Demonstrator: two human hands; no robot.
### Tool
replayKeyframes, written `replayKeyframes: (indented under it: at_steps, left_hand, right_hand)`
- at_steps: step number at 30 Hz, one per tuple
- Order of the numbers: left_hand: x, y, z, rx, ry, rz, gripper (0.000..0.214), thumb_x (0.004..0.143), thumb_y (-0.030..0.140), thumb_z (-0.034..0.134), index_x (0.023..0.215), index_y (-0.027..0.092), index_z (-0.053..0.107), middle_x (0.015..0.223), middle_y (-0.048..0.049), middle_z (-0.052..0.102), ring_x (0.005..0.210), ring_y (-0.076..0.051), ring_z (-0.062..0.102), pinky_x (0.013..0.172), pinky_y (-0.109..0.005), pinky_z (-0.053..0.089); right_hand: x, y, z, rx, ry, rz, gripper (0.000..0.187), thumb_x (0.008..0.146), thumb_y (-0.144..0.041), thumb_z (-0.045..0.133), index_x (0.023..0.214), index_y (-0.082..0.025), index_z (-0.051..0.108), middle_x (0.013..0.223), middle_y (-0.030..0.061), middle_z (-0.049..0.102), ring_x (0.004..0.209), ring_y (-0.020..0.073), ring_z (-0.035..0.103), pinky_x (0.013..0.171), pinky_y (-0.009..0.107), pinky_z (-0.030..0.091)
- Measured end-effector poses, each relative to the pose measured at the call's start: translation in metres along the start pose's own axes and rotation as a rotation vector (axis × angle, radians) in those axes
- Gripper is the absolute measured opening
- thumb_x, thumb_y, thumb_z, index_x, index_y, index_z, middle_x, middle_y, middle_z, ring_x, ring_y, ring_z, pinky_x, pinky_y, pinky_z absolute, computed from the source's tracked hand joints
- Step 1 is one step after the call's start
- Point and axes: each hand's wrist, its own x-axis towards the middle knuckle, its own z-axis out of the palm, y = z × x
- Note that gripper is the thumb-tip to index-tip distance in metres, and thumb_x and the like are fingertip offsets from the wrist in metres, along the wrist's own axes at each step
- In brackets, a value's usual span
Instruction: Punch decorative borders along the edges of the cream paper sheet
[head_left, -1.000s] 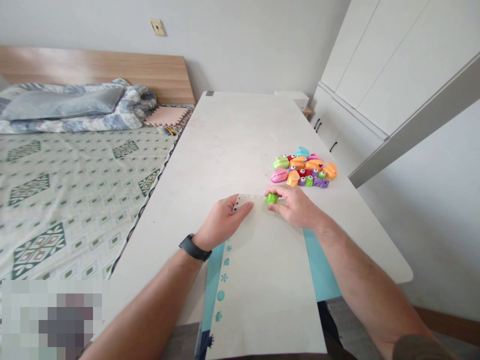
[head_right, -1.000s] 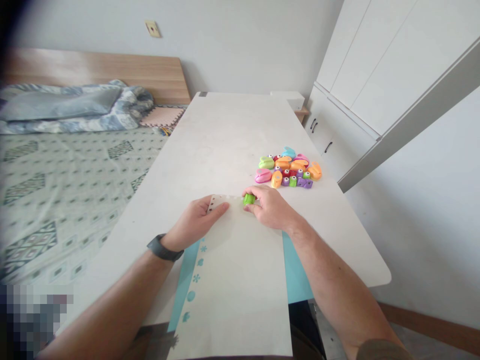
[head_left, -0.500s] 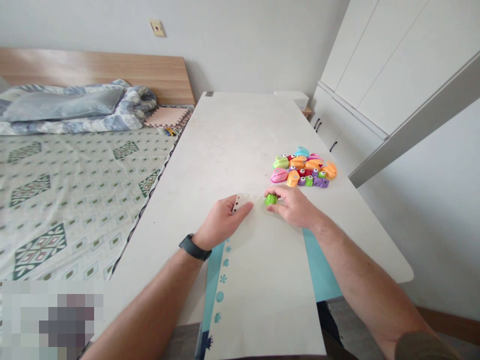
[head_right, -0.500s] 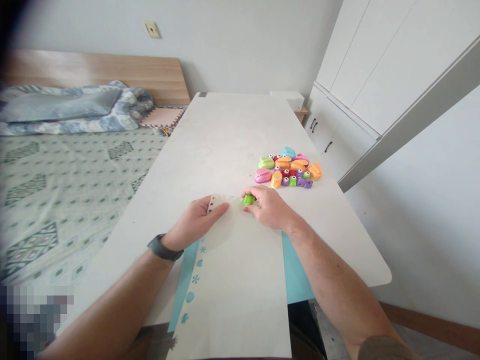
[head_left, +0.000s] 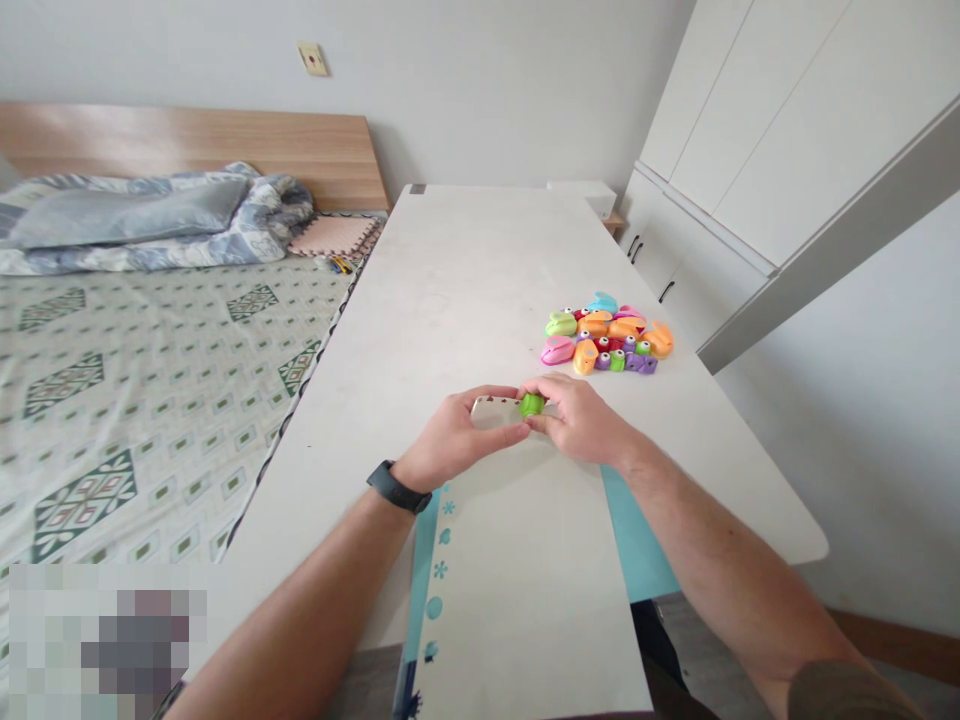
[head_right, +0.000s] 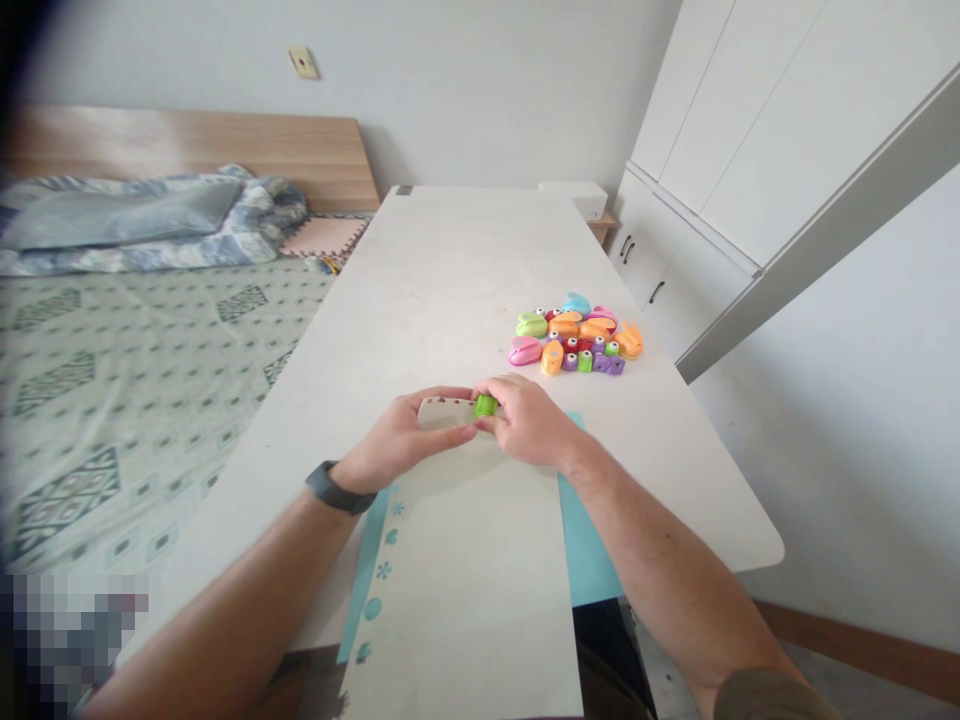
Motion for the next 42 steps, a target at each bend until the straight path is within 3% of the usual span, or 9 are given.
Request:
replayKeyframes:
  at_steps: [5, 20, 42]
  left_hand:
    - [0.003, -0.004, 0.007, 0.145, 0.073, 0.047, 0.047, 0.078, 0.053, 0.08, 0.115, 0.025, 0.076, 0.119, -0.0041, 0.075, 0.113, -0.027, 0.068, 0.105, -0.039, 0.047]
    - [0.004, -0.006, 0.009, 0.181, 0.062, 0.09, 0.054, 0.077, 0.058, 0.08, 0.117, 0.022, 0.073, 0.118, -0.0046, 0.075, 0.111, -0.027, 0.067, 0.103, -0.038, 0.047]
    - [0.007, -0.022, 0.012, 0.238, 0.092, 0.018, 0.053, 0.078, 0.06, 0.078, 0.114, 0.021, 0.074, 0.1, -0.0039, 0.078, 0.094, -0.025, 0.069, 0.087, -0.035, 0.049]
  right_hand:
    - [-0.001, -0.002, 0.003, -0.029, -0.005, -0.022, 0.032, 0.081, -0.007, 0.065, 0.109, -0.021, 0.069, 0.098, 0.0061, 0.071, 0.095, 0.0235, 0.06, 0.086, 0.036, 0.045]
    - [-0.002, -0.003, 0.008, -0.044, -0.014, -0.055, 0.036, 0.075, -0.002, 0.058, 0.103, -0.02, 0.067, 0.101, 0.0064, 0.071, 0.098, 0.0237, 0.061, 0.09, 0.035, 0.045]
    - [0.001, 0.003, 0.015, -0.116, -0.031, -0.044, 0.034, 0.075, -0.003, 0.057, 0.105, -0.017, 0.065, 0.098, 0.0079, 0.069, 0.095, 0.0237, 0.059, 0.086, 0.034, 0.044]
